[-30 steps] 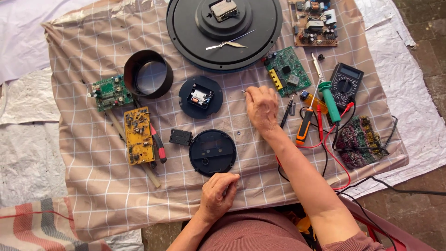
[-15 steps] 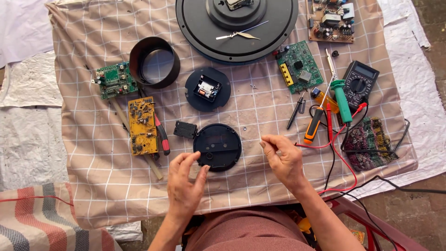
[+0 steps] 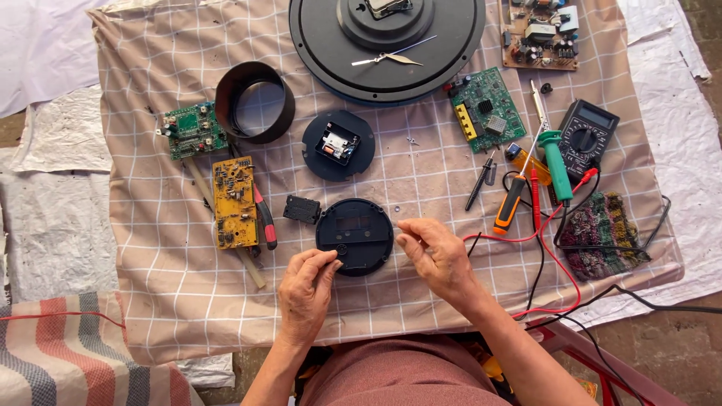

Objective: The person disassembles a circular electronic device, removing the back cover and internal components. They use a multimeter to test connections on a circuit board and then reassemble the device by placing the components back into the housing and securing the cover.

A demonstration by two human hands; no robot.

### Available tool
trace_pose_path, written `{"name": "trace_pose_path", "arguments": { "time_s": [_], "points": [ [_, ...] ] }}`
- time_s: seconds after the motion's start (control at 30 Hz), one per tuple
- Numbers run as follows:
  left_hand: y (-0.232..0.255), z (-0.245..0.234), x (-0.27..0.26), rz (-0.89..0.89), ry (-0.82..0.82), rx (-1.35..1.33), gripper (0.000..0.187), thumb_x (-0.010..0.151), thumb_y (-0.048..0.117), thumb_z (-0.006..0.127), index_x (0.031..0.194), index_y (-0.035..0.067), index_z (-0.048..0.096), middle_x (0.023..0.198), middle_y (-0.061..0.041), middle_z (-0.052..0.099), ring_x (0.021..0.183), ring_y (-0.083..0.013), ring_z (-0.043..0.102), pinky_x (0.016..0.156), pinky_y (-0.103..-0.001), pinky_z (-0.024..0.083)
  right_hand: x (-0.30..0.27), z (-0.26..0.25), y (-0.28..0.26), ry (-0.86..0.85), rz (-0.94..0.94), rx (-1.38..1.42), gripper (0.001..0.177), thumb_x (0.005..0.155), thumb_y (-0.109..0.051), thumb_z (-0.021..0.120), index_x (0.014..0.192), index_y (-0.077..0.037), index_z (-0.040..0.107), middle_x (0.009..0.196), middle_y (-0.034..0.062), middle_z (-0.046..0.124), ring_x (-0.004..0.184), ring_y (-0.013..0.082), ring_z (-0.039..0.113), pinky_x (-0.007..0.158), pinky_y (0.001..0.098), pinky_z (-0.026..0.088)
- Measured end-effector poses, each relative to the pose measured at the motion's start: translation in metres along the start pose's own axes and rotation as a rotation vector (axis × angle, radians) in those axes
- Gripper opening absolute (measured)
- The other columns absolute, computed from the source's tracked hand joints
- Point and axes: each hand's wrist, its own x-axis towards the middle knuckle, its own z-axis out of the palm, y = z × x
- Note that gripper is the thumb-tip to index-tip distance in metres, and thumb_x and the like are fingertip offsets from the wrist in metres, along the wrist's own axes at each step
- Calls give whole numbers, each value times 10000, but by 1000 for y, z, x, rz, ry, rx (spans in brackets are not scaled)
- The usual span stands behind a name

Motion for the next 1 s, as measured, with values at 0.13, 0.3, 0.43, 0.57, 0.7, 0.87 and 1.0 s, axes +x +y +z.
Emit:
{"name": "trace_pose_path", "arguments": {
  "time_s": [0.13,0.3,0.43,0.57,0.7,0.87,1.0],
  "points": [
    [9,9,5,53,25,-62,208,925,100,743,1132,104,735,1059,-73,692,919,-157,697,843,-256,574,-19,-4,-2,-52,64,50,375,1004,-262,634,1302,-33,629,1122,91,662,983,180,631,880,296,528],
    [15,38,24,146,87,-118,150,838,177,841,986,178,815,940,-39,727,865,-243,748,783,-341,596,-31,-4,5,147,95,19,455,894,-209,790,1318,-76,697,1211,162,676,966,262,700,816,347,576],
    [21,51,36,191,72,-136,148,869,171,814,1017,176,803,943,-44,718,883,-247,746,797,-347,596,-28,-9,29,198,80,-85,279,920,-183,772,1186,-99,768,1114,131,706,914,254,715,769,323,593],
    [14,53,46,218,72,-146,172,901,148,782,1073,144,784,982,-79,731,944,-276,748,837,-364,592,-16,-9,39,279,62,-206,143,948,-125,771,1080,-71,771,1071,154,693,936,299,708,788,358,587],
    [7,25,57,216,86,-69,166,920,86,742,1082,106,771,1008,-139,723,1013,-334,722,891,-417,566,-14,-7,48,316,64,-238,146,938,-94,776,1079,-61,757,1065,152,692,929,289,700,821,359,576],
    [-42,-9,96,216,188,192,154,938,152,755,1089,132,777,1083,-117,704,1110,-281,663,977,-401,486,-13,-1,52,342,34,-284,205,928,-64,749,1132,-70,757,1066,134,688,900,275,688,833,378,562],
    [-51,-26,158,175,177,515,327,967,290,735,1241,114,715,1255,-187,615,1247,-368,531,1039,-516,369,-12,4,56,360,-75,-429,162,911,-59,757,1070,-80,782,1062,122,695,963,305,692,892,398,543]
  ]
}}
